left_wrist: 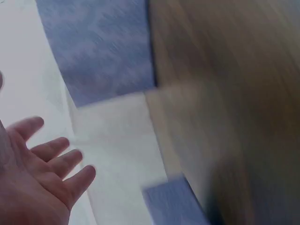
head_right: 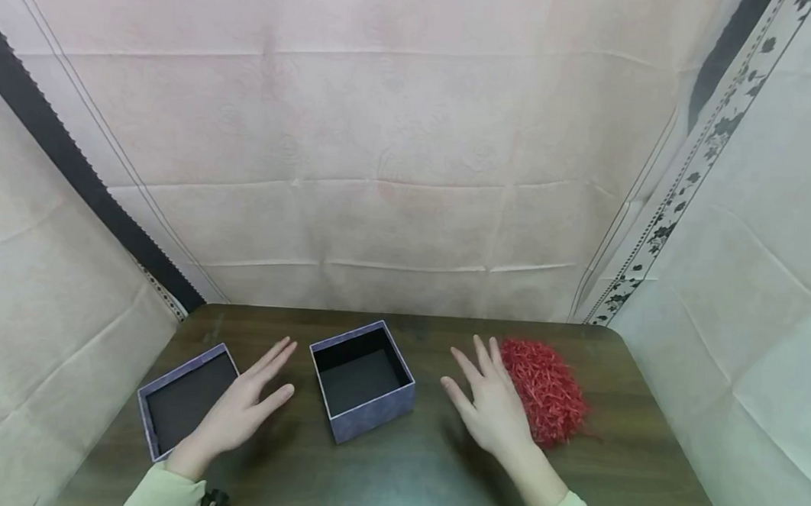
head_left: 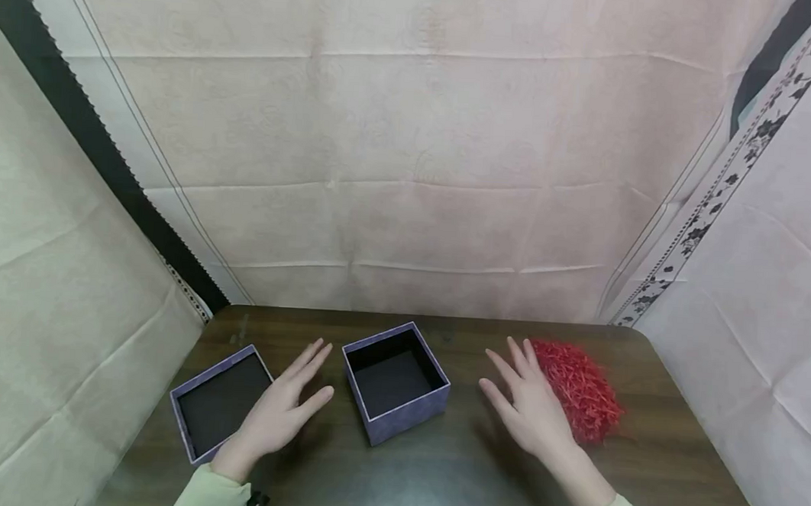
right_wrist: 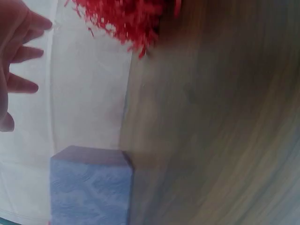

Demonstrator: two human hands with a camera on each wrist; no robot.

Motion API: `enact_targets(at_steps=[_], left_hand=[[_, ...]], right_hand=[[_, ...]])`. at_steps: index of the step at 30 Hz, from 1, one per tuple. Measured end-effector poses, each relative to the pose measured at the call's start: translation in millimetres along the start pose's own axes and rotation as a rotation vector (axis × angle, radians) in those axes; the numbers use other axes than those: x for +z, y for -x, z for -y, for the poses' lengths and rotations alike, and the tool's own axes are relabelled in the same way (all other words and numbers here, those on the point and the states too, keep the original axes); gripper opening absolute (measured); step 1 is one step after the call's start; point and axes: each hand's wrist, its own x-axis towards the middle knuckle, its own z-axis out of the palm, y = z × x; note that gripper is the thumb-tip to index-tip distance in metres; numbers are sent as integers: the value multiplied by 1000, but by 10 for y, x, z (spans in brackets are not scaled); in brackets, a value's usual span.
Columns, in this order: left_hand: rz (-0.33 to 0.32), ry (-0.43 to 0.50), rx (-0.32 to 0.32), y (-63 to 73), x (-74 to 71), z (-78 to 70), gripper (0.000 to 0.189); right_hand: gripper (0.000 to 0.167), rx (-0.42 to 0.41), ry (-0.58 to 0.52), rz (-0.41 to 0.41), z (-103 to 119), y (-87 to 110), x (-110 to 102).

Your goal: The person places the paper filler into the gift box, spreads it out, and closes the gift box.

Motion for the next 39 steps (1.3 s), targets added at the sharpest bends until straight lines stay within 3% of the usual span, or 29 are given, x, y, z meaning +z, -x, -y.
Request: enact_targets(at_steps=[8,13,18,21,25,31,39], left_hand=[[-175,290,-97,-157,326,-301,59],[-192,407,-164,-171,533,-400,68],[-165,399,-211,-151,639,-430,80],[-149,348,-207,-135,674,-427,84],[-145,301,-196,-118,699,-424,86],[-130,299,-209,-105,697,-428,87],[-5,356,-215,-138,655,-468,89]], right_hand=[[49,-12,-411,-1,215,-134,245],[50,76,-563,36,348,-212,424],[49,132,-680,82,424,-208,571],[47,120,-693,87,440,-190,632],[45,83,-628,79,430,-183,685],[46,53,-594,105,396,-181,698],[49,94,-620,179,378,-161,594]])
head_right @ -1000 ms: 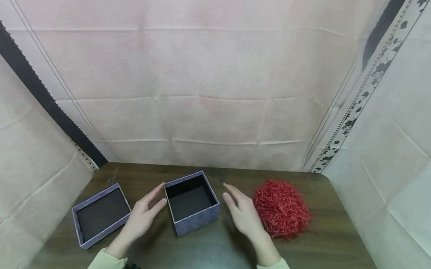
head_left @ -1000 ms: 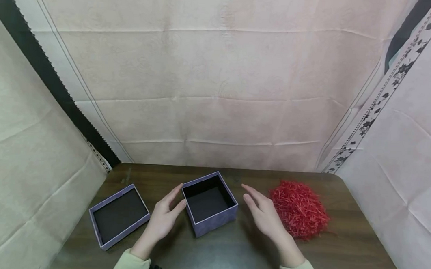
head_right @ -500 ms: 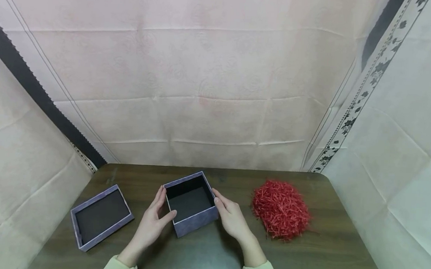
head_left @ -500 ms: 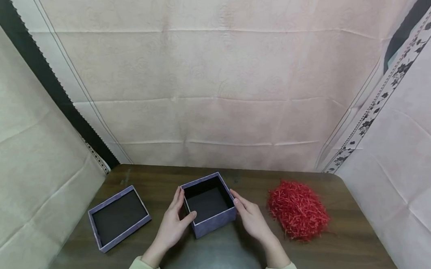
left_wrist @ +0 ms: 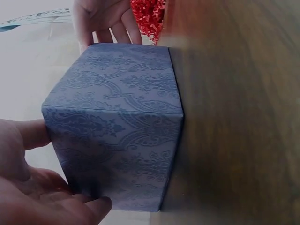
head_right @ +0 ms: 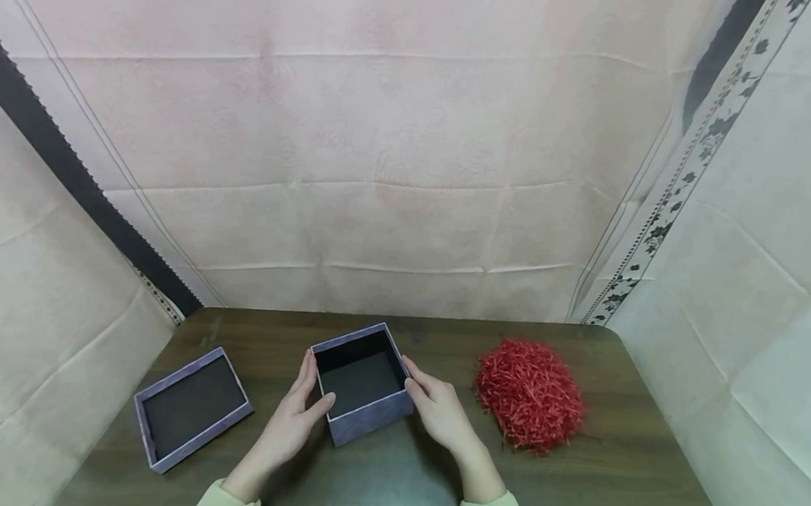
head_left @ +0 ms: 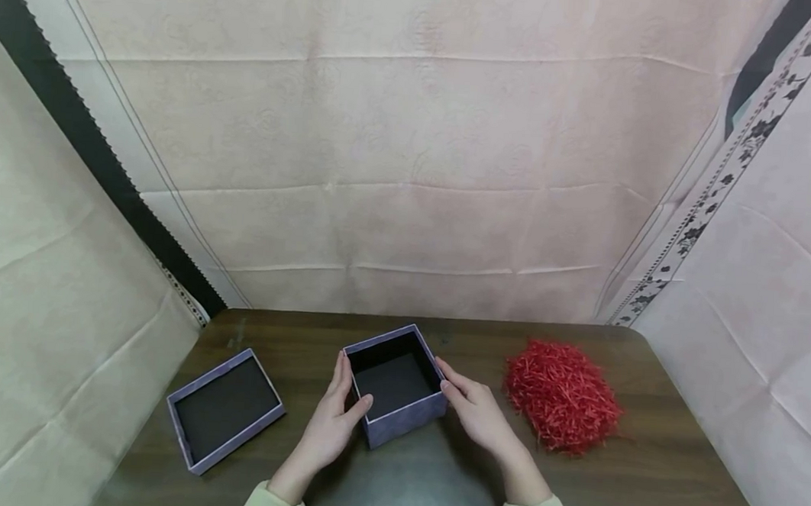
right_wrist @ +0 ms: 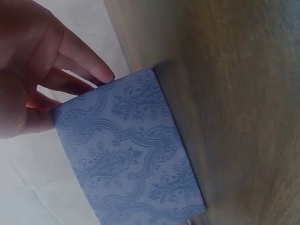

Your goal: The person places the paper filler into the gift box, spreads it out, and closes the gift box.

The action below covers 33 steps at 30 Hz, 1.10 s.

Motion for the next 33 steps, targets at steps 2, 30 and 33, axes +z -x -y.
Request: enact_targets(at_steps=[2,30,33], left_hand=[[21,0,-7,-15,-7,-2,87],[285,59,27,-205,-290,100,81],[283,59,28,-197,-301,112,81]], right_hand=[[50,8,2,15,19,12,-25],[86,101,95,171,240,146,-240],[86,103,100,174,231,147,-242]])
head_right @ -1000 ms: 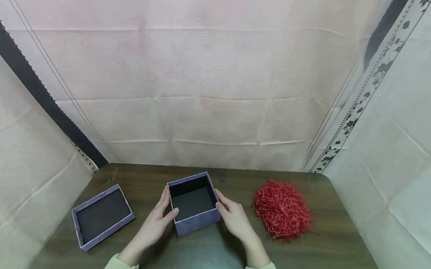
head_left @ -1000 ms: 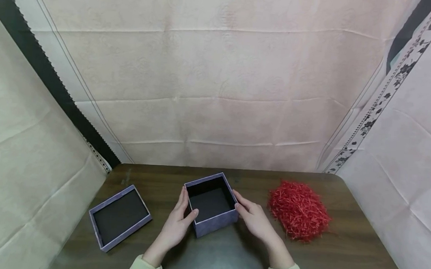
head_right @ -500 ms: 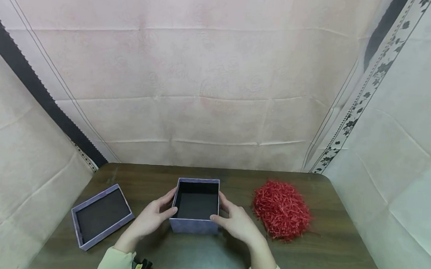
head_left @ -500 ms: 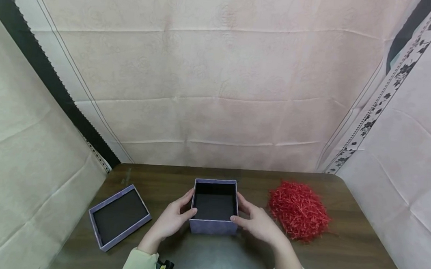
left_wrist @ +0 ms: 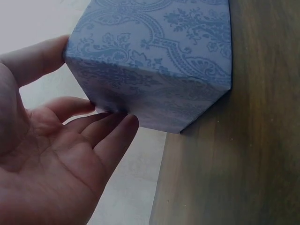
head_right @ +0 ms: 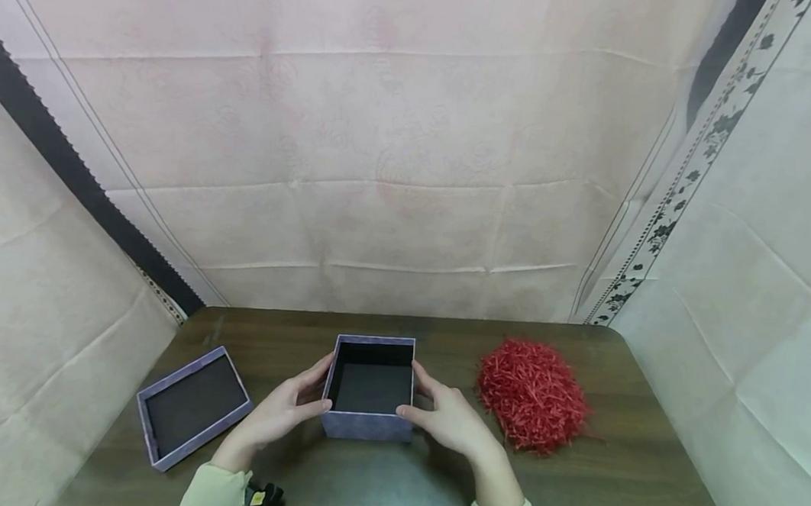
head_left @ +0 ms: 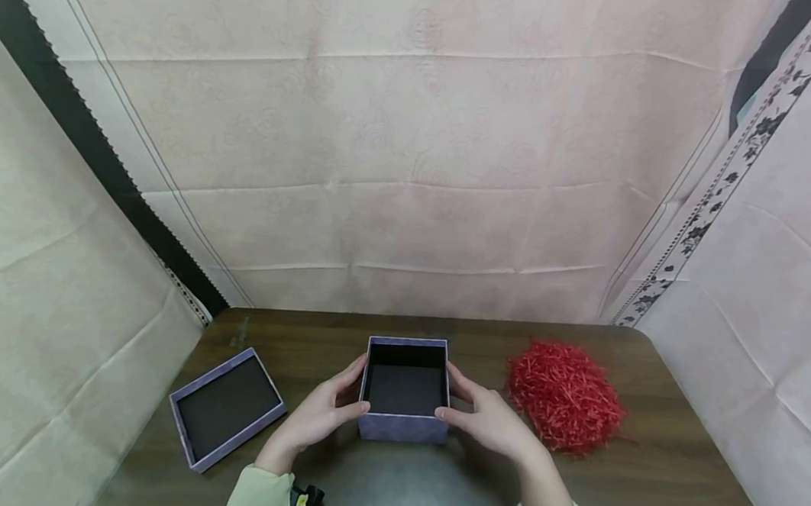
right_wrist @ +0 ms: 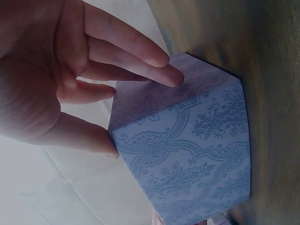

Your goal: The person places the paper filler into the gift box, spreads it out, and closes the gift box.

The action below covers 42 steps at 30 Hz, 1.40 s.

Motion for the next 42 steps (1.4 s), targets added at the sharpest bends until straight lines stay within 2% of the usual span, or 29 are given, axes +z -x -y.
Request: enact_targets(at_steps=[7,14,19,23,28,31,35,38,42], left_hand=[[7,36,11,31,-27,6,83],[17,31,9,56,-63,22,84],[21,29,3,79,-92,4,83],[22,25,-7,93,-96,-5,82],[32,22,5,73,-70,-8,81],[35,6,11,53,-49,-14,81],[31,-19,14,39,-36,-23,82],[26,-31,16,38,-36,-33,82],[18,-47,17,52,-44,-27,83]], right_hand=[[88,4,14,2,7,-14,10],[87,-12,4,9,39,-21,23],[80,-43,-6,-17,62,-27,18],[68,-49,-19,-100,77,-17,-3],[58,-60,-17,-294,65,19,-146],[54,-93,67,-426,1,65,-306],[54,-105,279,-557,-124,156,-588],[62,-78,425,-579,-226,240,-817],[80,5,574,-534,-319,328,-1028]])
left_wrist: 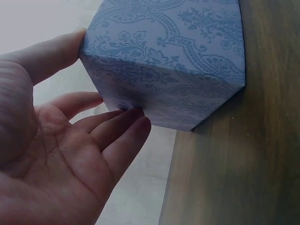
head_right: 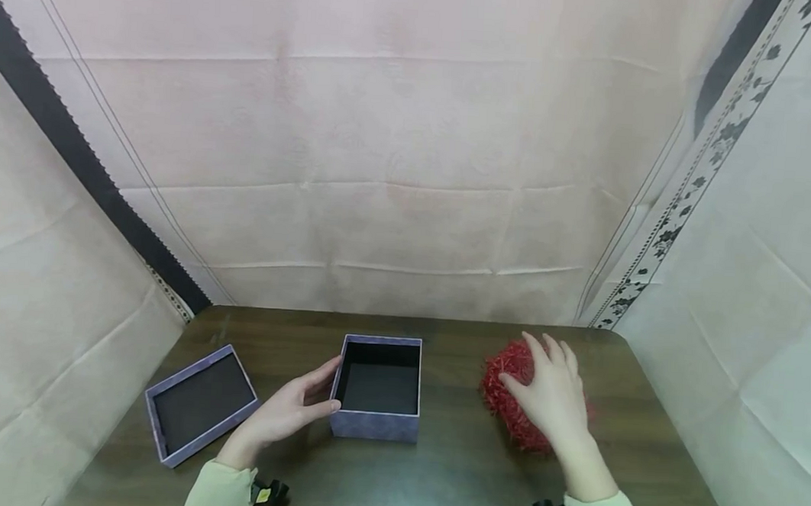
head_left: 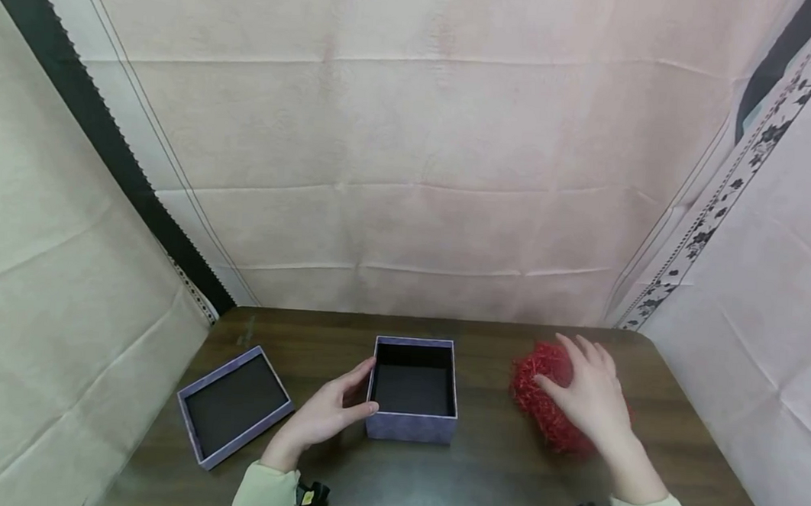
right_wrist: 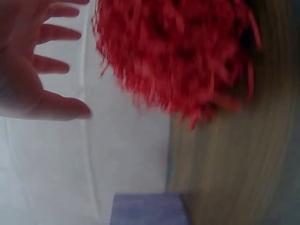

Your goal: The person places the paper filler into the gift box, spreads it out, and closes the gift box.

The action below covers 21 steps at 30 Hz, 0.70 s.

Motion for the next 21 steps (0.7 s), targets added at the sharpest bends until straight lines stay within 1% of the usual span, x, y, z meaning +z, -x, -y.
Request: enact_targets(at_steps=[2,4,8,12,16,18,21], left_hand=[[-3,-11,-2,4,2,3,82],[-6,-17,-3,5,6,6,82],[-8,-14,-5,5,8,3,80],[-8,-12,-2,7,6,-5,79],[-4,-15,2,10,2,-17,81],[-1,-16,2,12,-2,-24,81],[0,-13,4,14,-12,-34,80]], right_hand=[[89,25,53,53,-75,3,-39],[97,55,81,109,-139,7,-59],[111,114,93,225,-252,0,-47],[118,152,89,301,-323,-27,0],[118,186,76,347,-373,-57,44],[114,190,72,349,-393,-67,61],[105,176,75,328,-405,-78,70]])
